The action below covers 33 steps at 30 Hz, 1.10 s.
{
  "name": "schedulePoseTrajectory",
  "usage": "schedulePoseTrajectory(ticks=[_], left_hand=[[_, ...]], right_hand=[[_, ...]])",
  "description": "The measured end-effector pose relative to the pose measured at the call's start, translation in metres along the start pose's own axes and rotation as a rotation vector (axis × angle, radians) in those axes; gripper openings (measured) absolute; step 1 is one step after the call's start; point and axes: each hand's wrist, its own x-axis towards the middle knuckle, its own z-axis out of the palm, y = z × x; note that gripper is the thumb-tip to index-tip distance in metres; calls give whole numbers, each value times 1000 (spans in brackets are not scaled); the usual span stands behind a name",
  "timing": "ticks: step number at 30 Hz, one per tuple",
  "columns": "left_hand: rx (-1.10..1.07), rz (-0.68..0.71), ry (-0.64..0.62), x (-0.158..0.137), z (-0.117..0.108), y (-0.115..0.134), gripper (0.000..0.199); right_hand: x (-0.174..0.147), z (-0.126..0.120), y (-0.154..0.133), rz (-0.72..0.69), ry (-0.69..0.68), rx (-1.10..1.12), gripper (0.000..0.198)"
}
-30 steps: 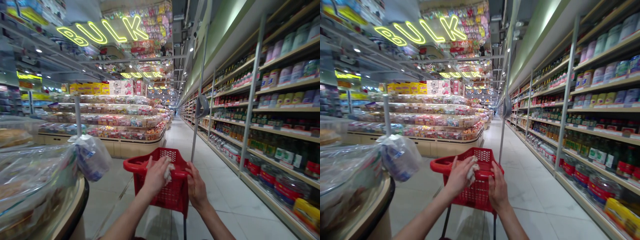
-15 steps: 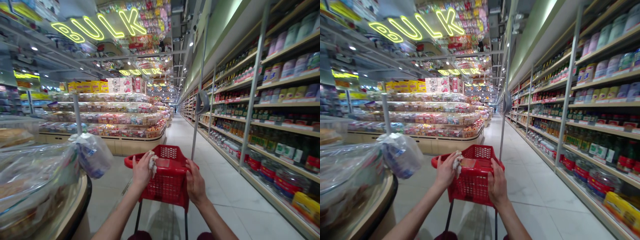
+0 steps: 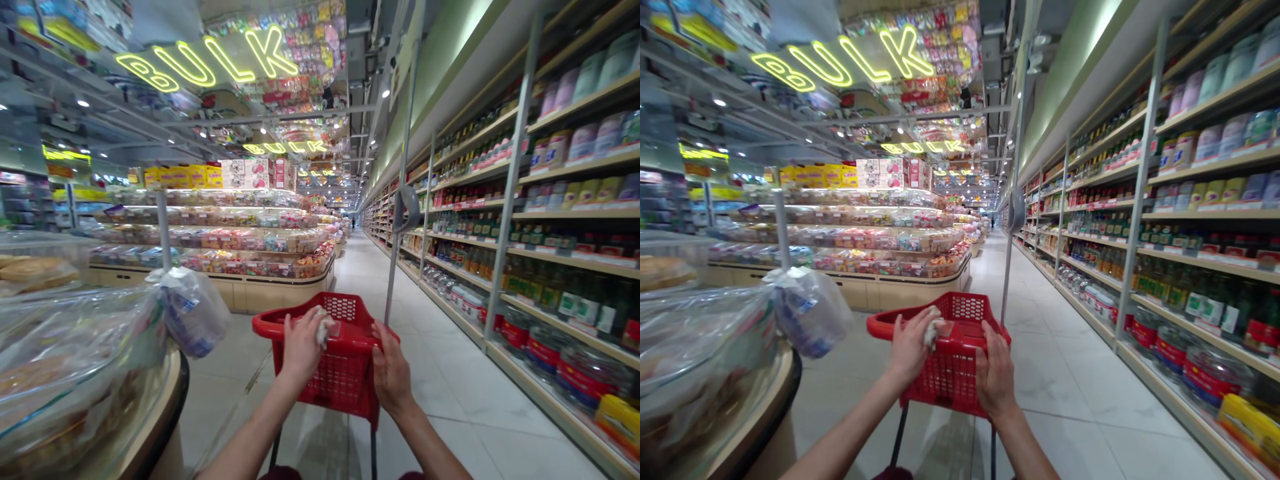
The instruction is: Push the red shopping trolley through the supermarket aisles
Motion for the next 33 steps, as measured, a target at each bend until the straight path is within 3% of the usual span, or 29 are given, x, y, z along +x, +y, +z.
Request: schedulePoseTrajectory(ticks=[3,5,7,9,11,12,17,19,22,24,26,30,33], left_hand=[[-53,309,-40,-4,13,30,35],[-66,377,-44,-4,16,31,35],[-62,258,-34,-2,10,12,40],[-36,35,6,0,0,-13,43],[-10,-108,41,1,-6,-23,42],[-10,-97,37,0,-6,-19,42],[-85,322,-79,-6,7,17,39],[-77,270,-67,-6,3,4,43],[-9,-7,6,-5,-11,-39,45],[37,-122,44,-6,-16,-54,44],[39,-60,35,-8,-14,-47,43],[-8,227,-26,-11,-6,-21,44],[18,111,-14,-10,-12,-48,47]], right_hand=[[0,-1,2,-9,-3,-26,42],[1,-4,5,-1,-27,-18,42],[1,-6,6,6,-56,2,43],[1,-5,6,0,-62,7,42],[0,-2,5,-14,-41,-6,42],[-1,0,4,-23,-28,-16,42],[0,-2,5,-50,-34,-33,41],[0,-4,7,-42,-59,-20,41],[0,-4,6,-44,-61,-23,42],[0,-1,4,-56,-30,-45,41],[-1,1,3,-67,-6,-64,41],[-1,-1,7,-61,-28,-62,41],[-1,-4,9,-45,-69,-44,42]])
